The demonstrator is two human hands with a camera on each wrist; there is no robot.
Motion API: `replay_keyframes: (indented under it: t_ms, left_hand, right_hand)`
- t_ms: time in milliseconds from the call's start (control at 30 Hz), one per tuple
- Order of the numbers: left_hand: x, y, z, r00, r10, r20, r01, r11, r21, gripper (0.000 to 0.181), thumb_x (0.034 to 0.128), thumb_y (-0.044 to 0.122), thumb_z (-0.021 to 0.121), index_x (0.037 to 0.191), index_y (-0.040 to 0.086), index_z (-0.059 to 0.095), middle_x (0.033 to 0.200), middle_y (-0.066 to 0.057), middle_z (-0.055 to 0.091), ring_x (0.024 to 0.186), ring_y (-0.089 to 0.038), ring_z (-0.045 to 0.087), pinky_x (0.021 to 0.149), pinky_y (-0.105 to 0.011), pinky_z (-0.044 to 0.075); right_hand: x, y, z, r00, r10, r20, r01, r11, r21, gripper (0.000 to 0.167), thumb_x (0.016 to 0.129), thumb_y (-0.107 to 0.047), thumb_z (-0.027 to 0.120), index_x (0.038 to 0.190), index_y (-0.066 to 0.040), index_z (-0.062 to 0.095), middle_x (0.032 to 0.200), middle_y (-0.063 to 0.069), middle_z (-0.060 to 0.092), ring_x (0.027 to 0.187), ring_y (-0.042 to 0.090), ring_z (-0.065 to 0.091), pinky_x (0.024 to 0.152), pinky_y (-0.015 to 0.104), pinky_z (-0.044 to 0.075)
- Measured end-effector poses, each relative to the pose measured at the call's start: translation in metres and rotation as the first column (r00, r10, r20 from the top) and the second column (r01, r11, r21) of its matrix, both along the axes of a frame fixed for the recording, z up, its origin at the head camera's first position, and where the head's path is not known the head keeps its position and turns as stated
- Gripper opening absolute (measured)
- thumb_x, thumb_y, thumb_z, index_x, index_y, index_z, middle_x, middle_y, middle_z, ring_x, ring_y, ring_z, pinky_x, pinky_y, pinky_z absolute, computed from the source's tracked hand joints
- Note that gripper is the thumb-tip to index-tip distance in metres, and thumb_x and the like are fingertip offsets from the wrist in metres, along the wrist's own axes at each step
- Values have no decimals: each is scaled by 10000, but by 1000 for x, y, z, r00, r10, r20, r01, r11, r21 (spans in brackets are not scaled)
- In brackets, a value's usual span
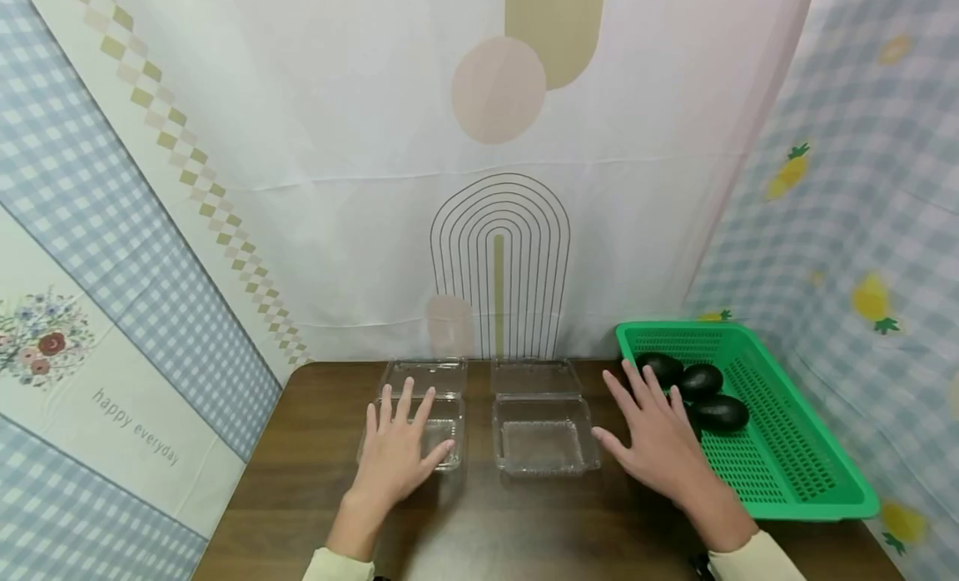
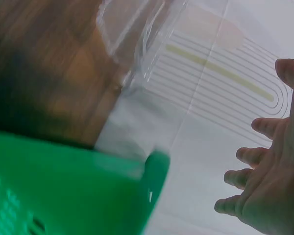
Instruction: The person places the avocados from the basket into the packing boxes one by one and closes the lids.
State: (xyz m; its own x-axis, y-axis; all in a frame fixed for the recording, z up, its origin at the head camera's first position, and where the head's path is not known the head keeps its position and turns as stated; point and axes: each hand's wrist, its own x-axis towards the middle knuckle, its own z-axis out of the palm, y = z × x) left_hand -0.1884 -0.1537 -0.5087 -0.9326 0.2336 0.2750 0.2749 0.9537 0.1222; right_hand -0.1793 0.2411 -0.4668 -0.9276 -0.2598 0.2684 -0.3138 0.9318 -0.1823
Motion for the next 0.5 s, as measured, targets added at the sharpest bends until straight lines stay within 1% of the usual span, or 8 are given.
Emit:
replay_keyframes:
  t_ms: [100,233,333,500]
  left_hand:
    - [-1,-4,-1,1000,6,8,-6,1000,3,853,929,674,598,1607,204,379,1684,-210,244,1518,-539,229,1237,-747,255]
    - [-2,-10,-3,1000,10,15,-11,1000,25,858,926,665,612,1606,196,381,1687,-214,231,1522,-543,209,1241,-751,238]
    - [-2,-14,-4,999,20,28,-21,999,34,865,929,663,610,1612,192,367,1690,-217,215,1528,-539,192,1241,-753,234]
    - [-2,-22,-5,999,36,38,-37,998,43,848,939,622,627,1607,166,373,1676,-243,236,1524,-541,205,1227,-759,259]
  right_hand:
    - [-1,11,6,1000,10,-10,-10,1000,-7,835,974,-581,623,1646,-223,279,1714,158,185,1544,491,189,1180,834,187]
    - [-4,25,13,1000,18,-12,-18,1000,12,831,978,-568,626,1640,-192,294,1720,154,163,1545,480,196,1163,843,206]
    - [-6,34,17,1000,27,8,-27,999,18,836,983,-572,616,1645,-190,276,1722,158,150,1542,484,200,1167,837,208]
    - [-10,48,23,998,41,53,-43,998,35,845,990,-573,604,1651,-182,252,1719,183,139,1534,503,197,1175,824,202]
